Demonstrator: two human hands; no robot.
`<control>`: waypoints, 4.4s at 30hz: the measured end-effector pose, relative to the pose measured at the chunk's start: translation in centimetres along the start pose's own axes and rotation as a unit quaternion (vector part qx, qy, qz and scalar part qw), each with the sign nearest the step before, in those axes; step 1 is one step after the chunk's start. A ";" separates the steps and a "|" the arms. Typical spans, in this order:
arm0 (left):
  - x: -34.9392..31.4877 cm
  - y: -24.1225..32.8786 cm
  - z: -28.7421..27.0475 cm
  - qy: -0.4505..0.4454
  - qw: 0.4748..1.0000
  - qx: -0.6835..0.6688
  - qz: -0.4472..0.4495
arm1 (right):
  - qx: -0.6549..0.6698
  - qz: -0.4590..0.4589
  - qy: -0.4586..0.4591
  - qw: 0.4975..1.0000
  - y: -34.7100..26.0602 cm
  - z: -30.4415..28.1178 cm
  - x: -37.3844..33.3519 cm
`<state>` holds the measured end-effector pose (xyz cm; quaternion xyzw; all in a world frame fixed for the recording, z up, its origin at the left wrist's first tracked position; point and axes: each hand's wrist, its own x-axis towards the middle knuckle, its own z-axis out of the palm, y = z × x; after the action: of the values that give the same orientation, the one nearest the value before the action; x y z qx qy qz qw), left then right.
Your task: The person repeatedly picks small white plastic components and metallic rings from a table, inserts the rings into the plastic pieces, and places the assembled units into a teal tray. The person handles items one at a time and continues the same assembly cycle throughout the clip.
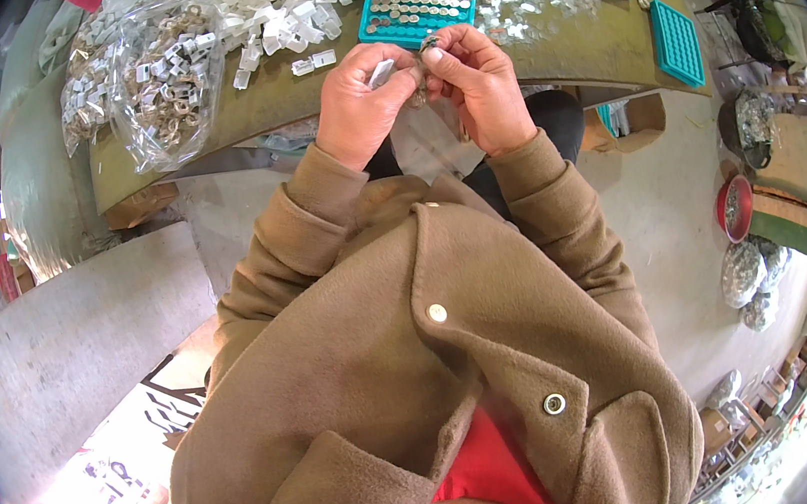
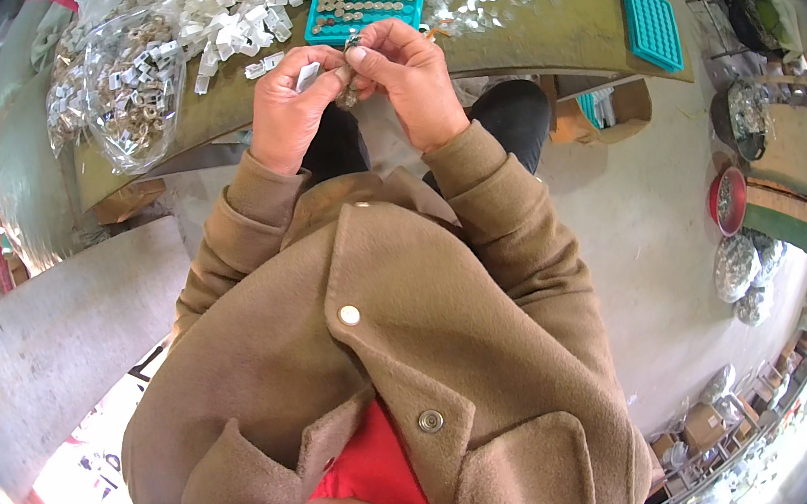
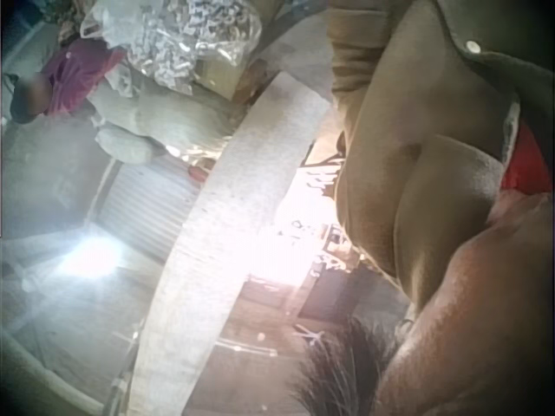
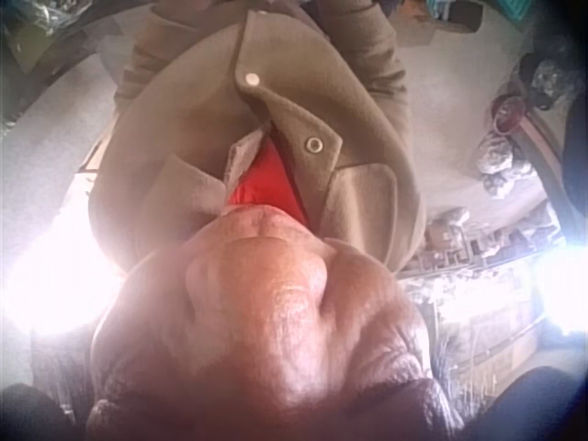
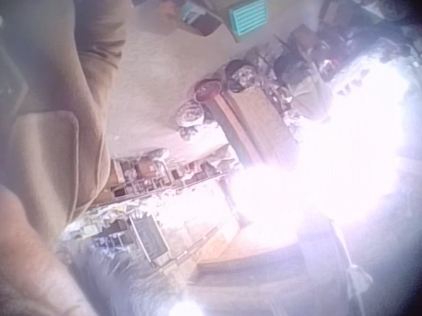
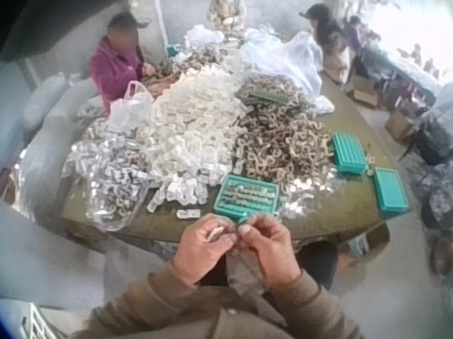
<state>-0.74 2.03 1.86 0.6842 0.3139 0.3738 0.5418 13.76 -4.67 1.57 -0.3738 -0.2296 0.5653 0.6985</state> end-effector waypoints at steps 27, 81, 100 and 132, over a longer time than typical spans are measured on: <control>0.9 0.1 1.3 -0.041 0.963 -0.193 -0.185 | -0.061 0.068 0.060 0.994 -0.2 -0.5 -1.0; -1.1 1.4 -0.5 0.029 0.821 -0.453 -0.347 | -0.039 -0.087 0.012 0.995 1.6 0.2 -0.9; -0.6 -2.0 -2.5 0.028 0.890 -0.314 -0.330 | -0.532 -0.171 0.080 0.825 0.8 -2.3 3.2; 0.6 -2.2 -3.6 -0.010 0.909 -0.286 -0.304 | -0.687 -0.265 -0.001 0.677 1.9 -1.8 7.2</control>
<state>-3.50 4.86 0.27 0.3754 0.3810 0.2582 0.8045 15.77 1.95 -1.76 -0.6713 -0.6435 0.0407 0.3656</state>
